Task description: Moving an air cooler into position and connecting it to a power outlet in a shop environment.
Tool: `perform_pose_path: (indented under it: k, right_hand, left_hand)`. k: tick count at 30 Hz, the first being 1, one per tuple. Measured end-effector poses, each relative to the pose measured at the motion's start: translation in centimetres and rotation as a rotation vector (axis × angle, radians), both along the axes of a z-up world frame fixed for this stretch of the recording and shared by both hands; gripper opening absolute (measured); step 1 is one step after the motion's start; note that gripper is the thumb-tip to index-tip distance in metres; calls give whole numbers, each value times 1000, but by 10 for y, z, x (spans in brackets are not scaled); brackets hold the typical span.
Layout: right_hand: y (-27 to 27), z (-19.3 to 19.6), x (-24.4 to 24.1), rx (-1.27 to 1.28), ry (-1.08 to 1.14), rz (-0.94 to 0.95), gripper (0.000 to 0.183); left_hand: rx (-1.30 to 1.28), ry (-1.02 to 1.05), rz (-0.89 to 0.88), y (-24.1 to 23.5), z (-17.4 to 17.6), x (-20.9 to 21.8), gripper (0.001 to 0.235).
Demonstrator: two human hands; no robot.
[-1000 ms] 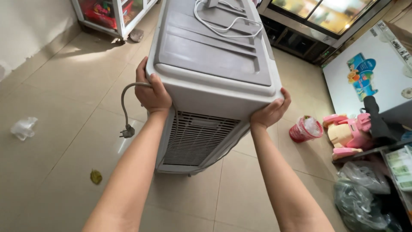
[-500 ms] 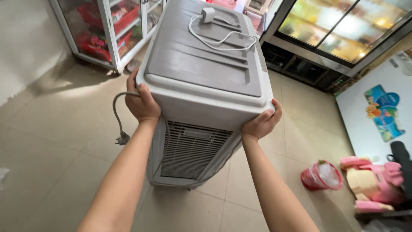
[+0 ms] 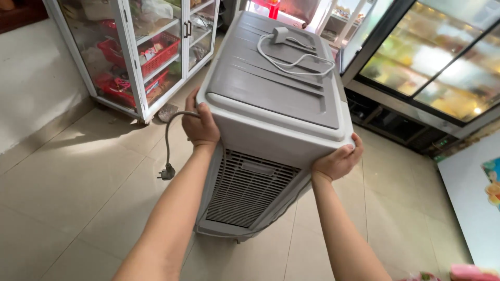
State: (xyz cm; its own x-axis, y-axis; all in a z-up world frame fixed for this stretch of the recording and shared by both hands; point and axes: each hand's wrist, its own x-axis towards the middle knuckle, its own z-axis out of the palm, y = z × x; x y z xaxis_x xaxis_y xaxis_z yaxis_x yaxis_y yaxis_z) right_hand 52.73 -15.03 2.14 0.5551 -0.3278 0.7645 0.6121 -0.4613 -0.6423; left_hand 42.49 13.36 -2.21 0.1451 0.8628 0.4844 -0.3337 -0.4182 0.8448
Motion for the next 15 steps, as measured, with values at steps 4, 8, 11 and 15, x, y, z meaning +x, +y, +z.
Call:
perform_pose_path:
  k: [4,8,11,15]
  right_hand:
    - [30,-2,89,39,51,-4,47]
    - [55,-4,181,20,3,6,48]
    - [78,-1,235,101,82,34,51]
    - [98,-9,325,75,61,31,52]
  left_hand:
    - [-13,13,-38,28,-3,91,56]
    - [49,-9,-29,54,-9,178,57]
    - [23,26,-43,73,-7,238,59]
    - [9,34,-59,97,-9,322,59]
